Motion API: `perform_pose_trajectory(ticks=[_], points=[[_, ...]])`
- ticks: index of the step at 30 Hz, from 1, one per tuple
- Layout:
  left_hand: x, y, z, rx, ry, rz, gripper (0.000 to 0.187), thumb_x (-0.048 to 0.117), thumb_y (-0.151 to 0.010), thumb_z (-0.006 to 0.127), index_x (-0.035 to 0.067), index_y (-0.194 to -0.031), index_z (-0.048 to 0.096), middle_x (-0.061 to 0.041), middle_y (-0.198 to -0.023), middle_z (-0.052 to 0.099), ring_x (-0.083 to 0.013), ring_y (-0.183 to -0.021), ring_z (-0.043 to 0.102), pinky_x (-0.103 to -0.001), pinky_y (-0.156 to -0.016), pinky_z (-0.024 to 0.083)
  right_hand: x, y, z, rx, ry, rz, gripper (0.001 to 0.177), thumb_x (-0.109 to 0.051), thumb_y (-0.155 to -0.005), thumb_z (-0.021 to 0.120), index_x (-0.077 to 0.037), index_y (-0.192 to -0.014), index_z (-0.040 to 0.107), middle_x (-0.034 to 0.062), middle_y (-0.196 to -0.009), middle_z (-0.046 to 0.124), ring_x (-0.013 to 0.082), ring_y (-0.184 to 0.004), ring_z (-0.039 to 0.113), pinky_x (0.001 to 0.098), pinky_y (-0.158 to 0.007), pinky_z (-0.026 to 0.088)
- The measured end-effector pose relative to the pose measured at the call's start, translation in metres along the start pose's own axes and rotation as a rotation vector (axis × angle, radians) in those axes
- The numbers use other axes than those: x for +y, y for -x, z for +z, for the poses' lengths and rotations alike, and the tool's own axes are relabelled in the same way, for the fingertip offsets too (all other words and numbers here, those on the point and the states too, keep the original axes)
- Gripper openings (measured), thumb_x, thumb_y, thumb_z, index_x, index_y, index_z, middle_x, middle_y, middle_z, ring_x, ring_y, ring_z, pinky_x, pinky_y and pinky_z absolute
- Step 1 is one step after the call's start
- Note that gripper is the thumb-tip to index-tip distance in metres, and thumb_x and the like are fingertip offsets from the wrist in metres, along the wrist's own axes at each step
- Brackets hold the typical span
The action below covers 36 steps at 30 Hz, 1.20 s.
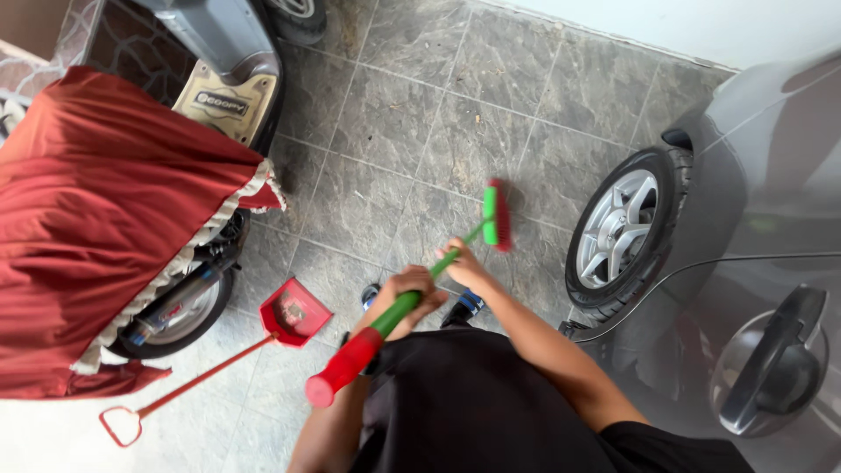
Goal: The person sweeps a tiled garage floor using a green broom and a red dustpan. They gather debris into a pile and sweep it into the dustpan, repeating the process to clean the area around a parked car and a scooter.
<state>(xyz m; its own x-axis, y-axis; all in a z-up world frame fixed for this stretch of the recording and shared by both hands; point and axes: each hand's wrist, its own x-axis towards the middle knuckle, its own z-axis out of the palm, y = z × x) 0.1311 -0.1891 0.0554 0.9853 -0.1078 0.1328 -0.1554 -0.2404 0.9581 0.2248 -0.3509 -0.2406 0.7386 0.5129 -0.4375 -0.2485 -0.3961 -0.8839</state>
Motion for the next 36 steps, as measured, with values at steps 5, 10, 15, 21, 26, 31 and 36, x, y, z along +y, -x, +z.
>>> perform_pose_trajectory(ticks=[5, 10, 15, 21, 26, 31, 36], points=[[0.051, -0.011, -0.021, -0.062, -0.137, 0.052, 0.04, 0.006, -0.089, 0.078, 0.0, -0.065, 0.047, -0.011, -0.065, 0.049, -0.0281, -0.069, 0.053, -0.043, -0.088, 0.048, -0.078, -0.005, 0.03, -0.078, -0.026, 0.108, 0.026, -0.036, -0.098, 0.067, -0.014, -0.094, 0.054, 0.0004, -0.077, 0.058, 0.012, -0.071, 0.056, 0.0335, -0.064, 0.046], [0.086, -0.016, -0.053, -0.066, -0.122, 0.083, 0.033, 0.008, -0.087, 0.078, 0.003, -0.066, 0.053, -0.008, -0.068, 0.06, -0.0231, -0.072, 0.063, -0.043, -0.093, 0.052, -0.124, 0.004, 0.013, -0.197, -0.001, -0.074, 0.026, -0.032, -0.1, 0.068, -0.011, -0.099, 0.053, 0.0071, -0.081, 0.059, 0.0183, -0.076, 0.058, 0.0367, -0.067, 0.048], [0.068, -0.04, -0.067, -0.057, 0.149, 0.098, 0.025, 0.012, -0.091, 0.078, 0.003, -0.078, 0.06, -0.009, -0.081, 0.068, -0.0245, -0.086, 0.071, -0.048, -0.105, 0.055, -0.129, -0.009, -0.029, -0.091, 0.149, -0.133, 0.023, -0.032, -0.1, 0.065, -0.012, -0.096, 0.054, 0.0065, -0.085, 0.068, 0.0212, -0.087, 0.072, 0.0399, -0.069, 0.055], [-0.008, -0.102, -0.025, -0.017, 0.295, 0.095, 0.022, 0.008, -0.095, 0.075, 0.002, -0.082, 0.058, -0.01, -0.084, 0.064, -0.026, -0.09, 0.067, -0.05, -0.11, 0.048, -0.063, -0.057, -0.124, 0.097, 0.335, -0.091, 0.027, -0.033, -0.095, 0.071, -0.009, -0.097, 0.058, 0.0133, -0.082, 0.067, 0.0306, -0.078, 0.066, 0.0424, -0.069, 0.051], [-0.055, -0.144, -0.018, 0.042, 0.384, -0.02, 0.03, -0.002, -0.091, 0.073, 0.003, -0.073, 0.05, -0.008, -0.075, 0.053, -0.0244, -0.077, 0.054, -0.043, -0.099, 0.048, -0.031, -0.119, -0.157, -0.042, 0.379, 0.047, 0.029, -0.035, -0.092, 0.073, -0.01, -0.093, 0.059, 0.0096, -0.08, 0.068, 0.0226, -0.076, 0.065, 0.0401, -0.069, 0.05], [-0.054, -0.163, -0.081, 0.029, 0.225, 0.004, 0.031, -0.004, -0.083, 0.072, 0.003, -0.067, 0.045, -0.009, -0.068, 0.05, -0.0274, -0.073, 0.052, -0.04, -0.073, 0.045, -0.047, -0.165, -0.106, -0.171, 0.272, -0.156, 0.03, -0.033, -0.097, 0.071, -0.008, -0.09, 0.057, 0.0078, -0.08, 0.063, 0.0202, -0.074, 0.06, 0.0369, -0.068, 0.05], [-0.026, -0.177, -0.133, 0.048, 0.165, 0.049, 0.033, -0.005, -0.078, 0.071, 0.003, -0.062, 0.043, -0.009, -0.06, 0.045, -0.0292, -0.064, 0.05, -0.04, -0.065, 0.043, -0.111, -0.181, -0.038, -0.168, 0.101, -0.08, 0.027, -0.029, -0.096, 0.071, -0.007, -0.092, 0.056, 0.0055, -0.075, 0.057, 0.0161, -0.069, 0.054, 0.0352, -0.061, 0.045]])
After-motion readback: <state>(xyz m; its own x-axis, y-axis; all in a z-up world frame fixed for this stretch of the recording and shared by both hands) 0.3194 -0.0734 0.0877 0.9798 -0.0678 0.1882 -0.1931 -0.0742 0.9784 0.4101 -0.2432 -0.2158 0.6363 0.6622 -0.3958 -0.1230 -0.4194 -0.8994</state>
